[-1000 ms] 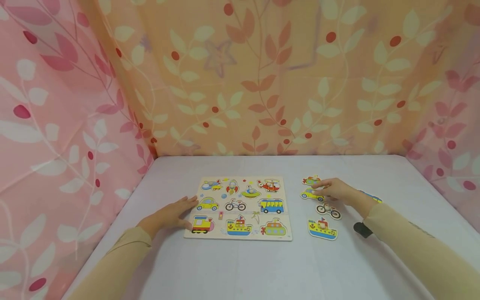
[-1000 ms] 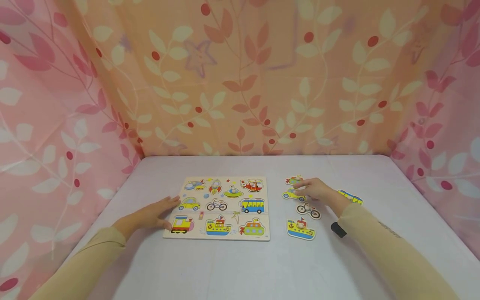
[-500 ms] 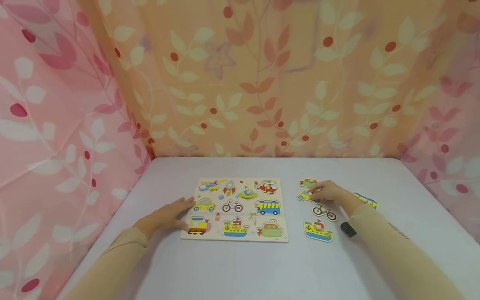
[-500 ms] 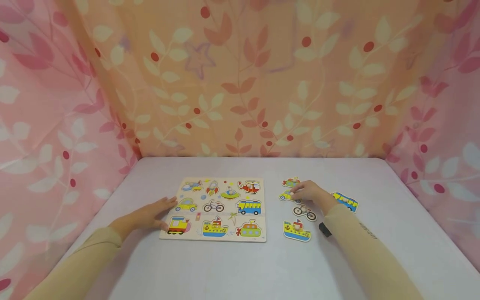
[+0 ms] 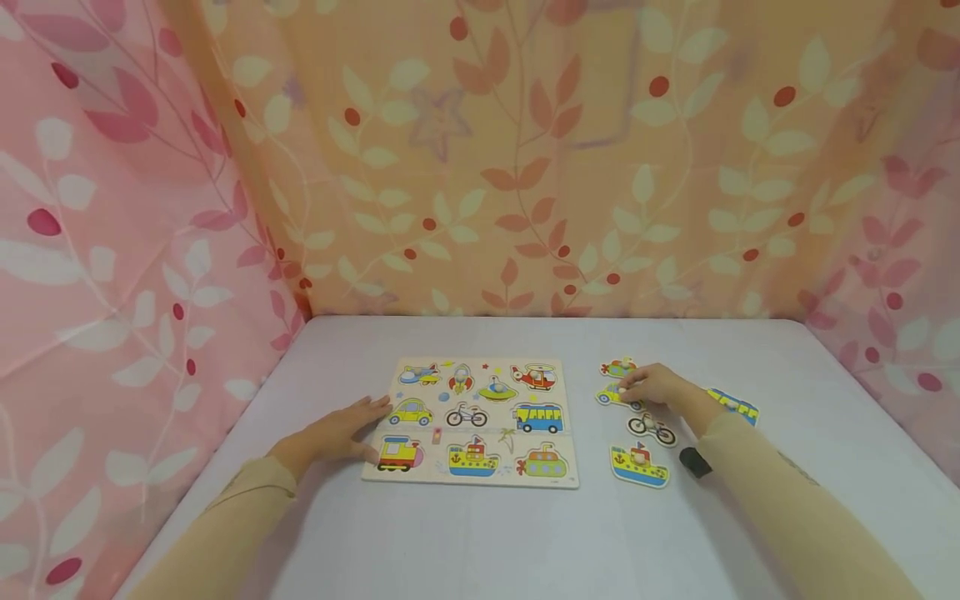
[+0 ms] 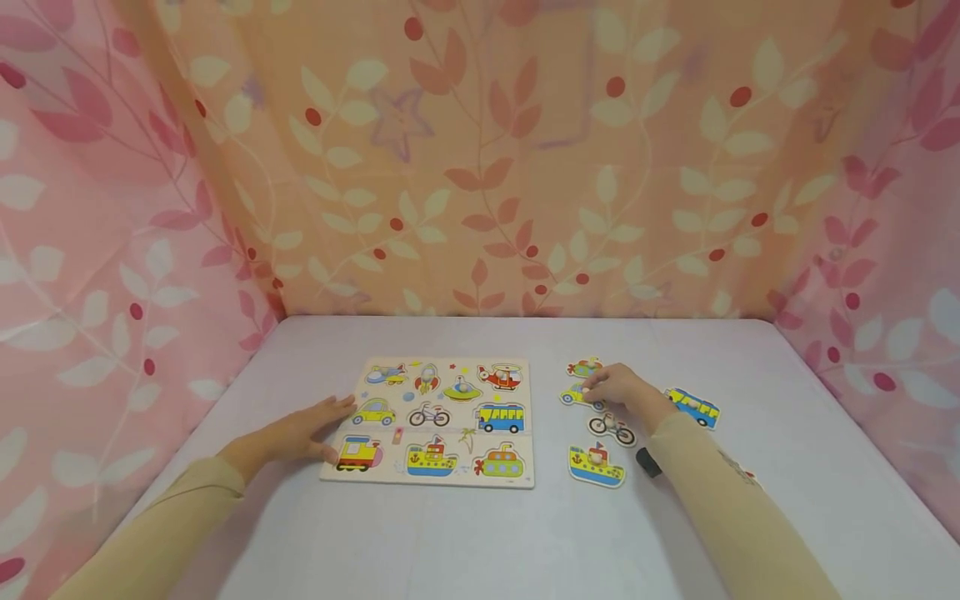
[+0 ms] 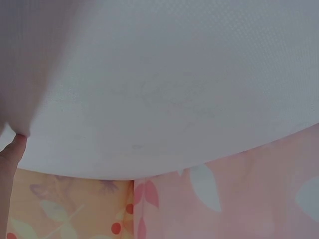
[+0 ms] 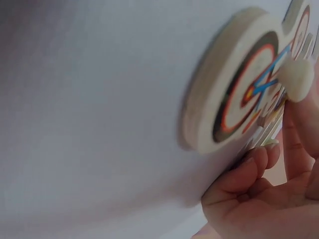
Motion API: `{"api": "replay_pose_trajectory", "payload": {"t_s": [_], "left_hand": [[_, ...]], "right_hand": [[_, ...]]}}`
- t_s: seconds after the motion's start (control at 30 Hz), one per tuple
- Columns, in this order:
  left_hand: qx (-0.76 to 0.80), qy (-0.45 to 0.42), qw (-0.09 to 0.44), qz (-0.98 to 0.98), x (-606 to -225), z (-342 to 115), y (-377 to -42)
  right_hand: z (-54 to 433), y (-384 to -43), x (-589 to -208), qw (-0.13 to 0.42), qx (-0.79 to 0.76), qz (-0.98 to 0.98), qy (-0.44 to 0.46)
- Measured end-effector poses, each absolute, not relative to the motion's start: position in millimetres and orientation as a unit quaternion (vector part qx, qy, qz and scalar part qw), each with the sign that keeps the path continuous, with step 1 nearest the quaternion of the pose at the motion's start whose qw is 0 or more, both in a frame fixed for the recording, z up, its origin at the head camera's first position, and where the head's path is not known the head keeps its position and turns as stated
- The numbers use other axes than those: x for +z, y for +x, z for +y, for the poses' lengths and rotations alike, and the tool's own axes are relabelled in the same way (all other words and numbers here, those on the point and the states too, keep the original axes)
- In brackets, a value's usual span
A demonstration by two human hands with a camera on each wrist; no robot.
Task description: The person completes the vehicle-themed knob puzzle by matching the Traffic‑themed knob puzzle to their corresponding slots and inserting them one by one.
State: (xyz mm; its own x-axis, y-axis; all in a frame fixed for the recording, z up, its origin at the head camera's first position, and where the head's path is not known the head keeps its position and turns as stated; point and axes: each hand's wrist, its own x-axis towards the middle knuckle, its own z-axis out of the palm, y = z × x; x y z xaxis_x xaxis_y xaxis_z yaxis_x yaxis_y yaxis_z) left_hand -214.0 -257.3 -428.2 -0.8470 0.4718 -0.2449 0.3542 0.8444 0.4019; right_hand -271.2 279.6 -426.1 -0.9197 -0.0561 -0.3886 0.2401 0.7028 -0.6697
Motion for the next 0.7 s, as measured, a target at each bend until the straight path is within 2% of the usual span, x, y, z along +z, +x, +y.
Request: {"api": "replay_pose_trajectory", "payload": {"t_s": [0.43,0.7], "left_hand": [[0.174,0.2,0.179,0.947,-431.8,-255.6,-212.9],[0.16,0.215,0.169,0.949,-430.9,-258.1,-216.7]], "right_hand": [[283.7,-261.2,-415.1,0.175,-0.427,0.885,0.067],[257.8,-260.5,-405.3,0.167,-0.429,0.886,0.056]]}}
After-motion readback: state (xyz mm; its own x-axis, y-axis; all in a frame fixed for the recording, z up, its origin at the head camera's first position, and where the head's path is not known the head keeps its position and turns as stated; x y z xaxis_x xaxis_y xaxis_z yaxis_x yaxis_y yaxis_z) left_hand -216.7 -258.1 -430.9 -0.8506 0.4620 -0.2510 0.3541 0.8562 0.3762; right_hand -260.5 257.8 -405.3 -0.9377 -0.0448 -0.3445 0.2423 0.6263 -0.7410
